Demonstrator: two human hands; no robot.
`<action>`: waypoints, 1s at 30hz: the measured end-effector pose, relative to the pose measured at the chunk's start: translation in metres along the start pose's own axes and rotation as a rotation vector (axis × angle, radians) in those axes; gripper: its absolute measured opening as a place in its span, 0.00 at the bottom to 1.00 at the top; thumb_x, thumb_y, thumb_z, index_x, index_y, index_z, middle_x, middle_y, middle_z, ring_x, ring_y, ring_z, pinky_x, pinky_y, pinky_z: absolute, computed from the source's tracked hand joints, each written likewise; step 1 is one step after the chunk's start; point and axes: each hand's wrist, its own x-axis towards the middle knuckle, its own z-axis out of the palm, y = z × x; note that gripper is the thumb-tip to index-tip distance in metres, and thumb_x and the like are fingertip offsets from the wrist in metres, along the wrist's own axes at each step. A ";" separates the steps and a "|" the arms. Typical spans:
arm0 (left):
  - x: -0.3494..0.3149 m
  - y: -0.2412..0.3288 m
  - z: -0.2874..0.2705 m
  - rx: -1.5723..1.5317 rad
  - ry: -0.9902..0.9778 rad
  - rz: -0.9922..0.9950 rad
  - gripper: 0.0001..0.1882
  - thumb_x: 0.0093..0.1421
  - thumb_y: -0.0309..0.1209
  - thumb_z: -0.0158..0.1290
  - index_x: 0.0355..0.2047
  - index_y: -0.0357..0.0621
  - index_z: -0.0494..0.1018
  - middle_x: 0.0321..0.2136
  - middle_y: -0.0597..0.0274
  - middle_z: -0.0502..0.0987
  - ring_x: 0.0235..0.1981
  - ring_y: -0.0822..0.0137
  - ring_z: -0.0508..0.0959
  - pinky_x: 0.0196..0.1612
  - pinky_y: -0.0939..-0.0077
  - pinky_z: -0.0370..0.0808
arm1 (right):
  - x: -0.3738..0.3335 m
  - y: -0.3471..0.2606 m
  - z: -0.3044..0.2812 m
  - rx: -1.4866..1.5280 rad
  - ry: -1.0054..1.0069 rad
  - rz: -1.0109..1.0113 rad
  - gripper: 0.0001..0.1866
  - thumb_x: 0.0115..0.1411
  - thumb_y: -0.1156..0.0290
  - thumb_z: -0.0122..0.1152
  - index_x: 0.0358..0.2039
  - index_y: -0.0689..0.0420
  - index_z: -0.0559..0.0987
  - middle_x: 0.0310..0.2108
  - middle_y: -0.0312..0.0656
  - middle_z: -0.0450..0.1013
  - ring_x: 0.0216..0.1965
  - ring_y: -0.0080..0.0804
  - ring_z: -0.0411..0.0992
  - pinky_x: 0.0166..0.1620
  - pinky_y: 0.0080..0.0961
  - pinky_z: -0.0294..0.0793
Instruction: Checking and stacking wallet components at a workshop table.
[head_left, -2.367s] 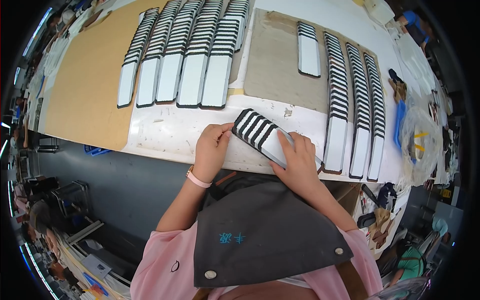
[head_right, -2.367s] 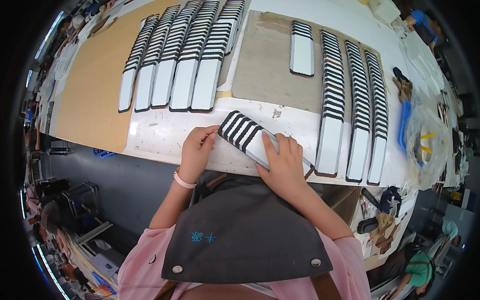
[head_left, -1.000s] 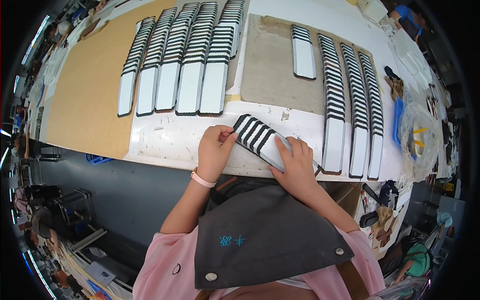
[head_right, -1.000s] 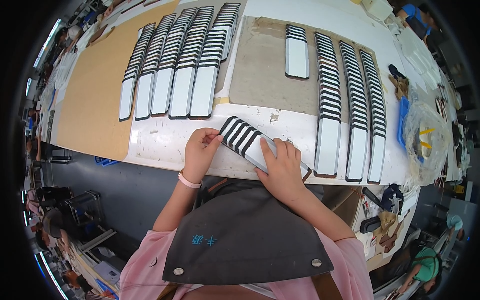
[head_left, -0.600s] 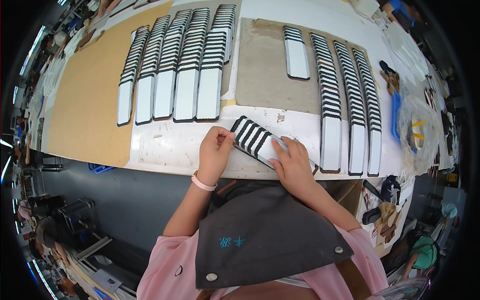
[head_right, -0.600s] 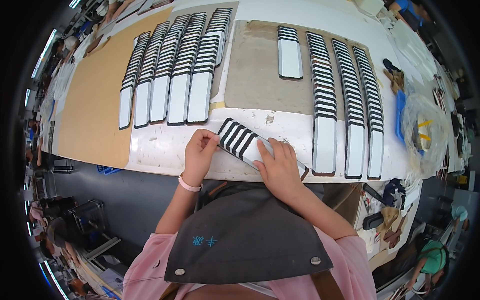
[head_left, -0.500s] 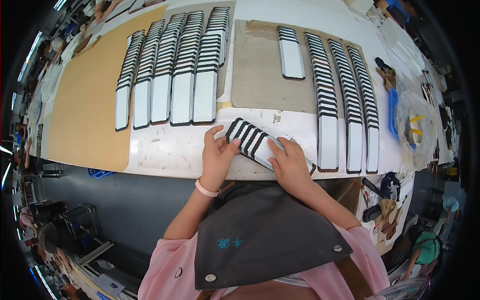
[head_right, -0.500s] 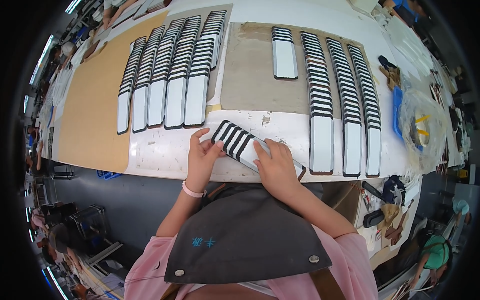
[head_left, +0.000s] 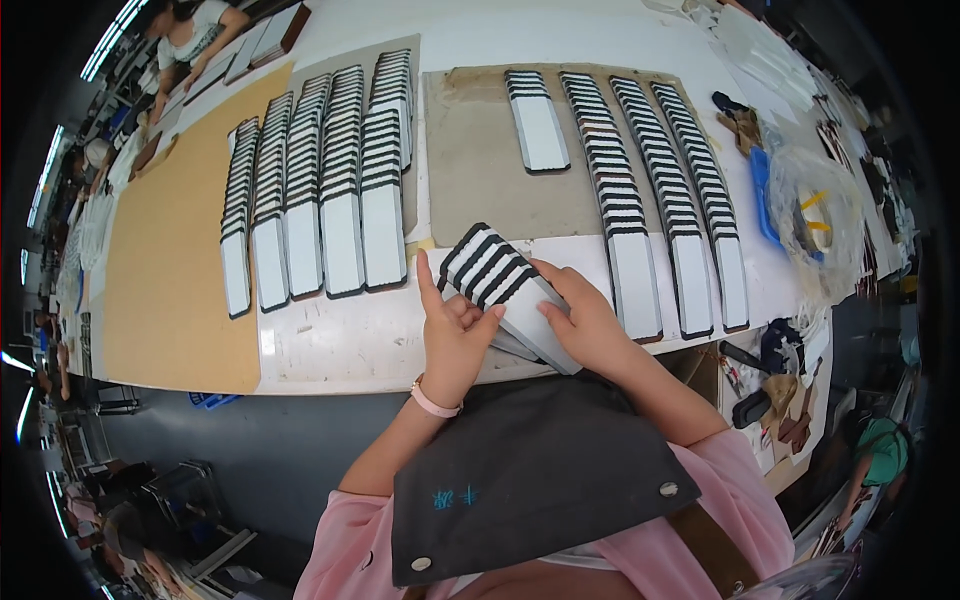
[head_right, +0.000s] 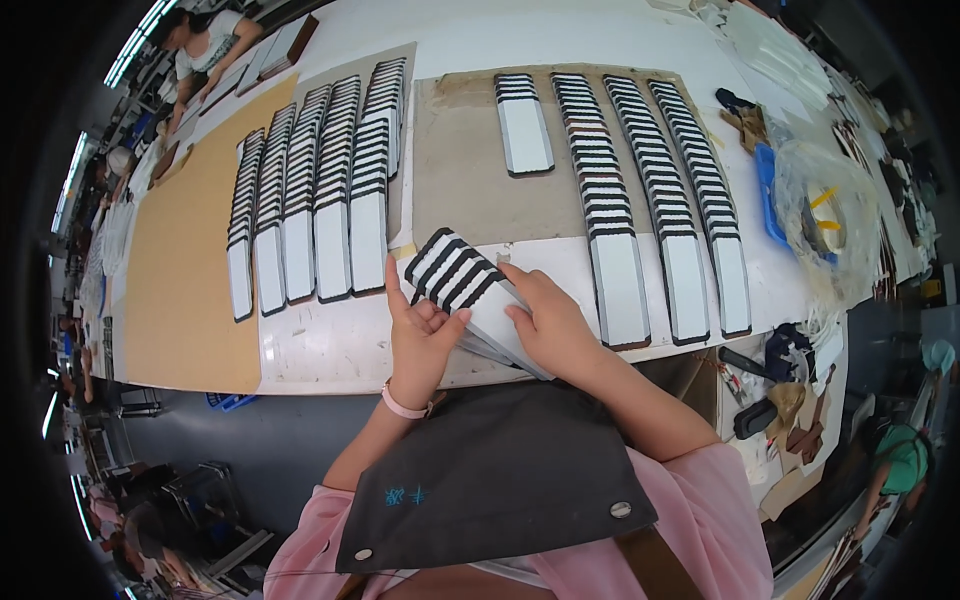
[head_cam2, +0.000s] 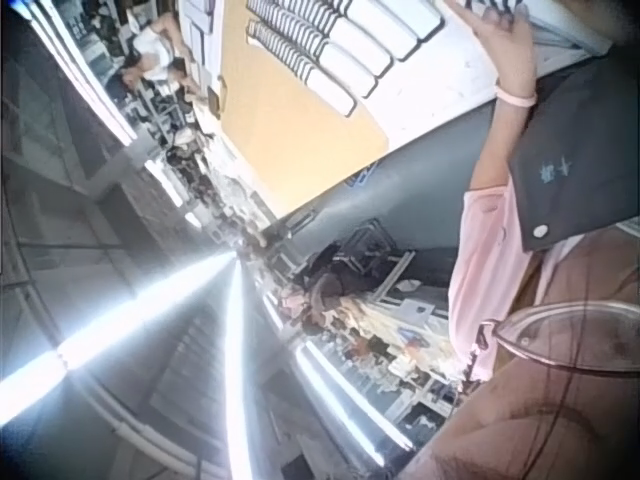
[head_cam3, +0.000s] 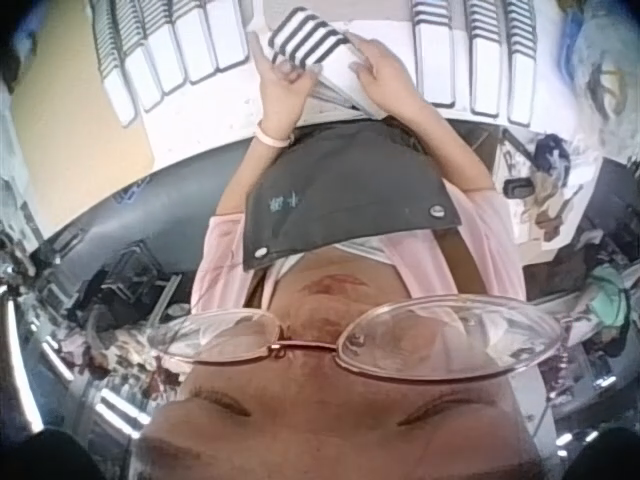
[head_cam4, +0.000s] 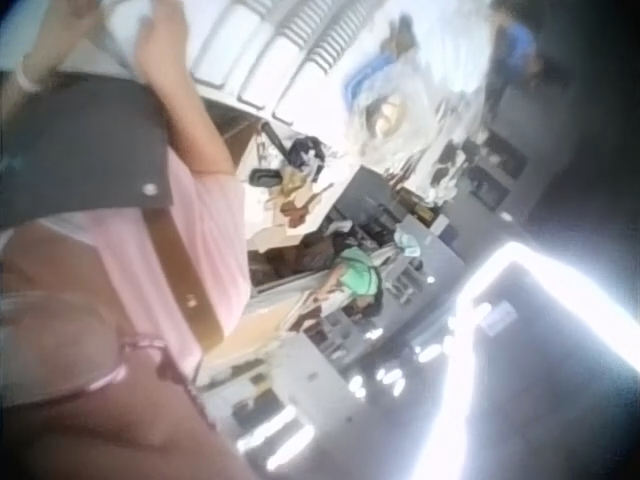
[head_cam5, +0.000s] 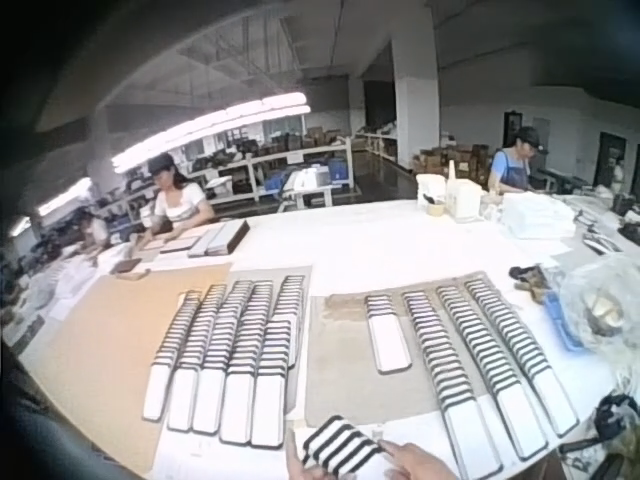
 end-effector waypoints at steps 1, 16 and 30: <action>0.011 0.004 0.005 -0.009 -0.024 0.034 0.46 0.60 0.17 0.53 0.70 0.38 0.35 0.35 0.55 0.78 0.36 0.72 0.79 0.39 0.81 0.77 | 0.008 0.011 0.001 0.147 0.097 -0.020 0.28 0.59 0.77 0.57 0.61 0.62 0.66 0.43 0.53 0.72 0.44 0.47 0.71 0.49 0.39 0.69; 0.231 -0.052 0.053 0.636 -0.113 0.085 0.24 0.63 0.28 0.55 0.58 0.34 0.67 0.25 0.61 0.78 0.24 0.72 0.78 0.28 0.78 0.78 | 0.186 0.090 -0.026 -0.033 0.522 0.263 0.26 0.57 0.81 0.52 0.58 0.68 0.68 0.48 0.64 0.71 0.51 0.59 0.70 0.54 0.42 0.70; 0.260 -0.074 0.052 0.622 -0.038 0.040 0.18 0.62 0.28 0.54 0.52 0.36 0.74 0.24 0.61 0.77 0.22 0.69 0.78 0.26 0.75 0.77 | 0.203 0.087 -0.024 -0.167 0.430 0.373 0.21 0.56 0.78 0.53 0.52 0.64 0.72 0.47 0.62 0.68 0.47 0.60 0.72 0.50 0.46 0.73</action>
